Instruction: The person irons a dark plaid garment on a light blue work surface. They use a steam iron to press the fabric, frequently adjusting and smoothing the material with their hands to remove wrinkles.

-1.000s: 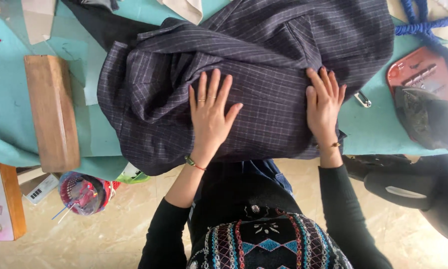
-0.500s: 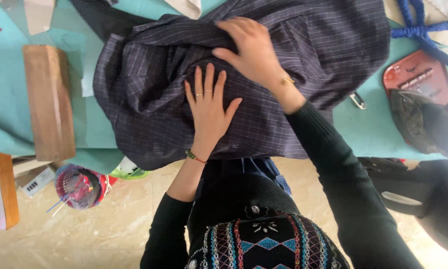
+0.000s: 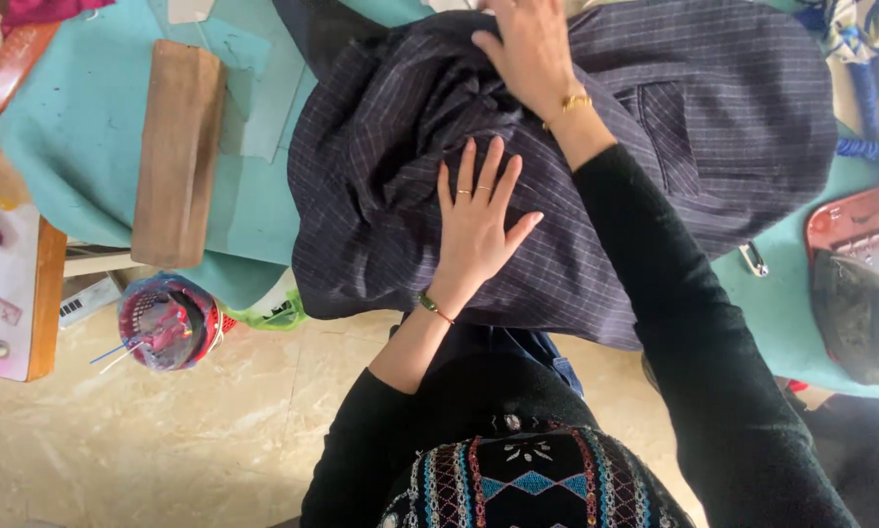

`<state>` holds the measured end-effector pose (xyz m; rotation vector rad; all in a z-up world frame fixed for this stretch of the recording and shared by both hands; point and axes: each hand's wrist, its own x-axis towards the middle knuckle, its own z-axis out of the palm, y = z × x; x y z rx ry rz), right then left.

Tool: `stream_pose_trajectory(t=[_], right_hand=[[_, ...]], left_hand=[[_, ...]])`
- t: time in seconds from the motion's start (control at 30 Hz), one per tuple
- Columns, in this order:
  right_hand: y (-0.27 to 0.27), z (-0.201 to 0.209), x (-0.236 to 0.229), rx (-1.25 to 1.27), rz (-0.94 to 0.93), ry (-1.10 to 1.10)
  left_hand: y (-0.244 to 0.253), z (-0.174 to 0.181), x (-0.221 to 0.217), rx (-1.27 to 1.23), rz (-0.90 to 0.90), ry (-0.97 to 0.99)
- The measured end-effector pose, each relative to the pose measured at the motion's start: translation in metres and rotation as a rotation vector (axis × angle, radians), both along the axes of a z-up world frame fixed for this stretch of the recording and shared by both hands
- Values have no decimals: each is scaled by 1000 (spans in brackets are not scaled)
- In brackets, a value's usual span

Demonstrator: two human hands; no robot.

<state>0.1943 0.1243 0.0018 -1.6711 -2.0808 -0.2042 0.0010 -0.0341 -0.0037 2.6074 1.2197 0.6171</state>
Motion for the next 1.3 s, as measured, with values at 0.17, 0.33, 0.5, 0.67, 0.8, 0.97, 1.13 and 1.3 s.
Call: stream_pose_trajectory(t=[0.17, 0.33, 0.5, 0.67, 0.8, 0.97, 1.13, 1.3], right_hand=[[-51, 84, -34, -74, 143, 117], [-153, 81, -29, -158, 77, 271], [-275, 31, 5, -345, -157, 99], [-317, 16, 23, -391, -222, 171], [-320, 15, 11, -364, -244, 103], [-309, 8, -18, -325, -161, 155], [-340, 3, 12, -336, -160, 164], [-398, 31, 62, -470, -354, 101]], left_hand=[[2, 7, -4, -15, -14, 17], [11, 4, -13, -14, -58, 49], [22, -14, -25, -20, -94, -96], [13, -7, -22, 24, -40, -18], [-10, 19, -3, 30, -9, 57], [-32, 0, 12, -27, -196, 15], [-6, 3, -13, 37, -81, 88], [-6, 0, -14, 25, 21, 99]])
